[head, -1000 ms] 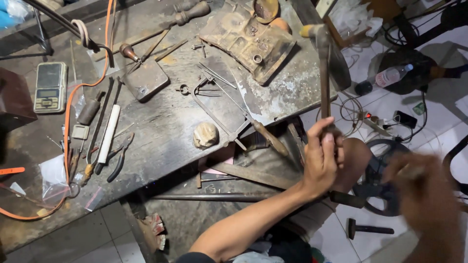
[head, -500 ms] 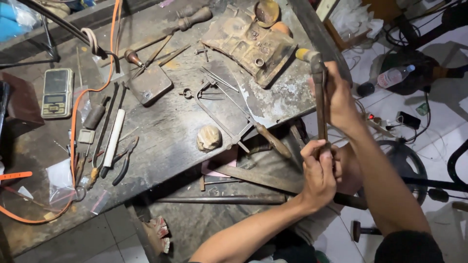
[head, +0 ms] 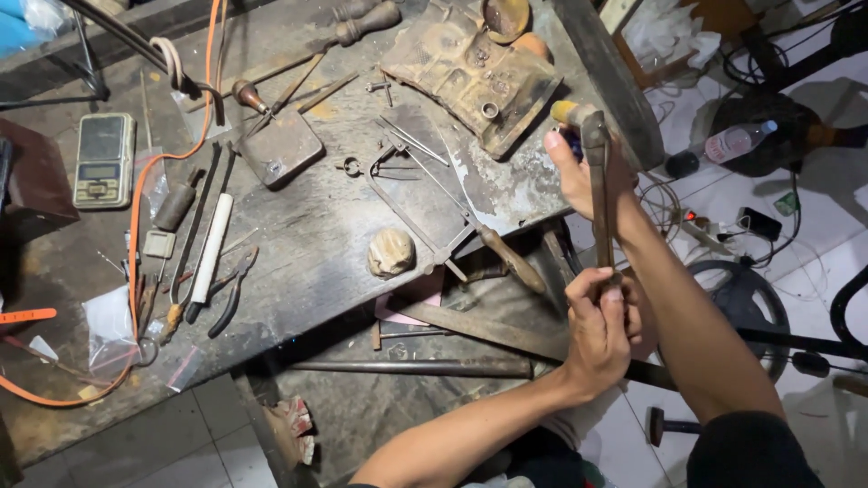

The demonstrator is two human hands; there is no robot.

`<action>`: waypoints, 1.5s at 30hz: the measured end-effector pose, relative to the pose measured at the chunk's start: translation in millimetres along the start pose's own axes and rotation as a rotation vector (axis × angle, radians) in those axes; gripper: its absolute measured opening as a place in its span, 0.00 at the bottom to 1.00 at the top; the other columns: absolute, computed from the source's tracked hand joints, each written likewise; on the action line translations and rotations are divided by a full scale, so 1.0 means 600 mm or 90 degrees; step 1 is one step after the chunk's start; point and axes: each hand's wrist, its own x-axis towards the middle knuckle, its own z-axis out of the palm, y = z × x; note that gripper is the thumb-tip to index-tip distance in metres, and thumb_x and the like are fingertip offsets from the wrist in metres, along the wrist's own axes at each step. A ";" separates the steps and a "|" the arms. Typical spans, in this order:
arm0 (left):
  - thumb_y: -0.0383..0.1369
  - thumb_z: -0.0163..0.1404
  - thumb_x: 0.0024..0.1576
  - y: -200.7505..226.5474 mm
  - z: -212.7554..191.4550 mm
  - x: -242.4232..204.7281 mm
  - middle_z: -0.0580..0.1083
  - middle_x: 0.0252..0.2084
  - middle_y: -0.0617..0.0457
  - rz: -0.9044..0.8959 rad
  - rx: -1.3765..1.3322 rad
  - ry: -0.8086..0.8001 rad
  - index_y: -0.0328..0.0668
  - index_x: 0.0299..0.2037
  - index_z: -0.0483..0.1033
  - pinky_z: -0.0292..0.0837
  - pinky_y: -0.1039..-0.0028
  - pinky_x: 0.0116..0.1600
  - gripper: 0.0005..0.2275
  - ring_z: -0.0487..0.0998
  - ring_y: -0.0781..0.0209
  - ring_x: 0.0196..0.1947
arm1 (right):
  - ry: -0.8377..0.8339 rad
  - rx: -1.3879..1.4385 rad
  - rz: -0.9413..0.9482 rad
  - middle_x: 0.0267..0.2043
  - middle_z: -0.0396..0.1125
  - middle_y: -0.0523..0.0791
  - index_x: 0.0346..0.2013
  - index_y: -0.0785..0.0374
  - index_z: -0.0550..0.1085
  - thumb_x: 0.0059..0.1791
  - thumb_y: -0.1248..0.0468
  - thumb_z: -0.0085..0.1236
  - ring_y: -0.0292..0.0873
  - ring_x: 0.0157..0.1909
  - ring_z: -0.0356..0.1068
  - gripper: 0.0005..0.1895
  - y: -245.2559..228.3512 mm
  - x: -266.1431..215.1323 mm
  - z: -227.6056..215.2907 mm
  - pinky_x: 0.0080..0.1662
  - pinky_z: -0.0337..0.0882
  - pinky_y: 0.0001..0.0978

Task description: Soldering and manipulating a small metal piece for jewelry making using a blowtorch and hand tools.

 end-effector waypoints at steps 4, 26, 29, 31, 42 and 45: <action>0.24 0.26 0.71 0.009 0.000 0.001 0.71 0.29 0.49 -0.008 -0.012 -0.001 0.34 0.62 0.50 0.66 0.77 0.22 0.11 0.70 0.64 0.16 | 0.021 -0.116 -0.049 0.43 0.71 0.48 0.52 0.57 0.74 0.56 0.42 0.58 0.57 0.48 0.74 0.23 0.075 -0.008 0.057 0.52 0.72 0.47; 0.32 0.29 0.73 0.060 -0.019 0.013 0.62 0.34 0.47 -0.185 -0.068 0.051 0.48 0.61 0.48 0.61 0.77 0.23 0.10 0.60 0.67 0.19 | -0.491 0.045 0.264 0.19 0.73 0.37 0.40 0.55 0.83 0.45 0.67 0.62 0.30 0.21 0.62 0.10 -0.071 -0.103 -0.122 0.27 0.63 0.26; 0.31 0.29 0.73 0.058 -0.023 0.009 0.62 0.35 0.47 -0.176 -0.079 0.056 0.48 0.61 0.48 0.61 0.77 0.23 0.10 0.60 0.67 0.20 | -0.531 0.073 0.262 0.19 0.65 0.36 0.53 0.50 0.85 0.44 0.67 0.64 0.31 0.20 0.51 0.22 -0.062 -0.101 -0.112 0.26 0.53 0.25; 0.30 0.29 0.73 0.059 -0.024 0.012 0.61 0.36 0.47 -0.158 -0.091 0.042 0.49 0.61 0.47 0.60 0.78 0.24 0.09 0.60 0.68 0.20 | -0.540 0.100 0.230 0.15 0.55 0.35 0.52 0.47 0.86 0.43 0.67 0.65 0.31 0.20 0.44 0.23 -0.050 -0.094 -0.108 0.26 0.47 0.24; 0.30 0.28 0.73 0.075 -0.034 0.046 0.60 0.37 0.46 -0.134 -0.083 0.017 0.49 0.61 0.46 0.60 0.78 0.22 0.09 0.59 0.69 0.19 | -0.095 0.099 0.151 0.46 0.78 0.48 0.52 0.64 0.78 0.58 0.63 0.46 0.45 0.45 0.80 0.15 -0.110 -0.211 -0.152 0.51 0.80 0.34; 0.37 0.33 0.73 0.068 -0.047 0.050 0.68 0.38 0.44 -0.014 0.071 0.037 0.40 0.64 0.49 0.71 0.69 0.41 0.15 0.71 0.58 0.35 | -0.015 -0.016 0.060 0.44 0.78 0.47 0.52 0.65 0.81 0.49 0.58 0.65 0.32 0.22 0.62 0.19 -0.120 -0.240 -0.121 0.30 0.61 0.27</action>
